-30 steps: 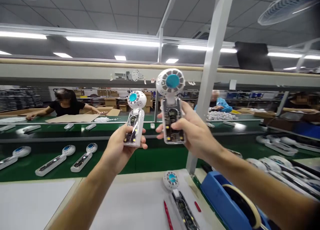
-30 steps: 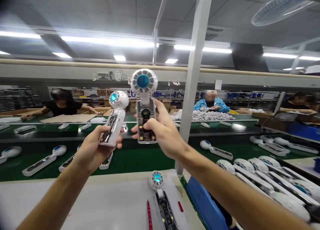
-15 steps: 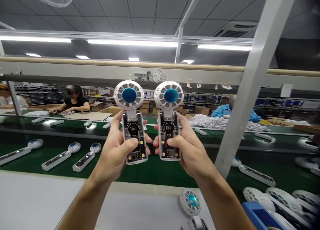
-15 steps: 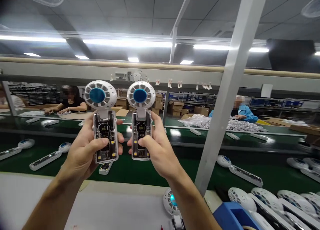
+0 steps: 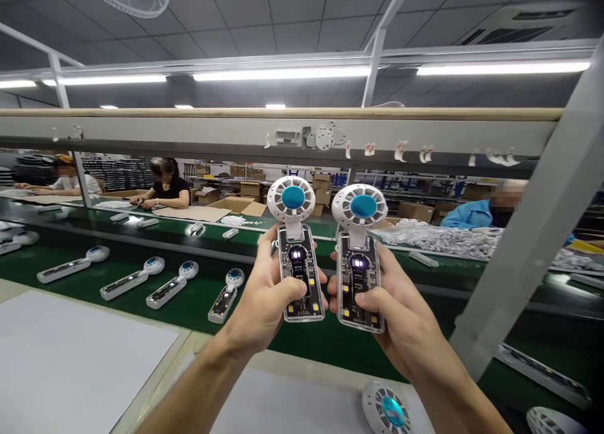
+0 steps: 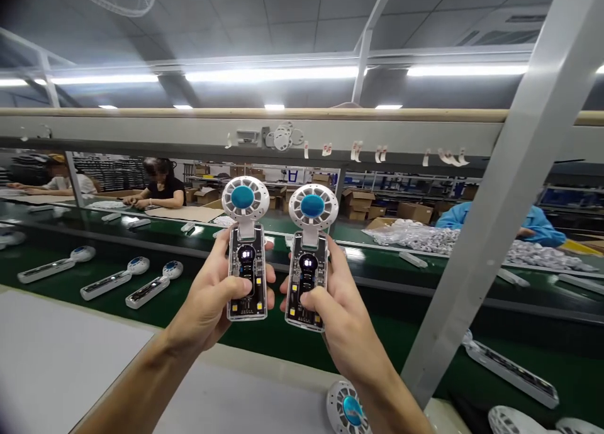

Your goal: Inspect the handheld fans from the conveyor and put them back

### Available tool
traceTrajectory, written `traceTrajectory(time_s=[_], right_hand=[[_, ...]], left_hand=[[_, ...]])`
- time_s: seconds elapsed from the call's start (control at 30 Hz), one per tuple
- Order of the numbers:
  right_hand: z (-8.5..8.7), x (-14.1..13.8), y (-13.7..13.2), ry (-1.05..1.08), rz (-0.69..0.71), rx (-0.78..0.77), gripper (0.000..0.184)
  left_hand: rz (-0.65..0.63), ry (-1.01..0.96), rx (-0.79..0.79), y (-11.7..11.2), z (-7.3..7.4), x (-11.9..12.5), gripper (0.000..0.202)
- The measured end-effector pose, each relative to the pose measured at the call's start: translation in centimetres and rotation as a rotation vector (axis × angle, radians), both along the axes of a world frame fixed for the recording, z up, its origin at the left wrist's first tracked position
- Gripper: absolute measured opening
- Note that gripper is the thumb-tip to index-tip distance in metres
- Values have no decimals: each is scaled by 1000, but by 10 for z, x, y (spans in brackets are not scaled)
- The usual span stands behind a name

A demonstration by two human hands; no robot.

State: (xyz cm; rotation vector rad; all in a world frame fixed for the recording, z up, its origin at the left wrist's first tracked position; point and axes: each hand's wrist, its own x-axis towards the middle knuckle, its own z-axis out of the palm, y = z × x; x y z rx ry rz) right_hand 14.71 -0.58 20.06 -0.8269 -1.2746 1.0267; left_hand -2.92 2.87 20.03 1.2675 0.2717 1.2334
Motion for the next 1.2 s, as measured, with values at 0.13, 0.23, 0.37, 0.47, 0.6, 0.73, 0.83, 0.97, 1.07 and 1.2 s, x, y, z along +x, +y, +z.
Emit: traceTrajectory(time_s=[0.13,0.23,0.37,0.47,0.6,0.73,0.83,0.97,1.07,1.2], right_hand=[[1,4,-1,17,-15,9,75],[2,5,-3,38,-20,35,66],[2,4,-4,20,-27,63,66],[1,4,-4,17,-26,81,66],[1,3,-4,25,-17,103,66],[1,3,-2,18,-25,93,60],[1,3,-1,20,-29,92,56],[-1,7,1,22,-39,122,63],[-3,10,4,54,-31,153,65],[-5,5,12,128,59,5,41]], left_hand=[[15,13,-8,1,-3,4,83],[41,5,-23,1,-7,9,77],[100,-38,-15,0,-11,13,72],[81,-43,-18,-1,-11,13,71],[72,-73,-3,-3,-7,13,65],[57,-75,2,-4,-6,13,64],[43,-74,0,-5,-6,11,60],[-42,-70,-13,-10,-3,8,57],[-45,-42,-8,-14,-4,9,67],[314,55,75,-6,-13,15,49]])
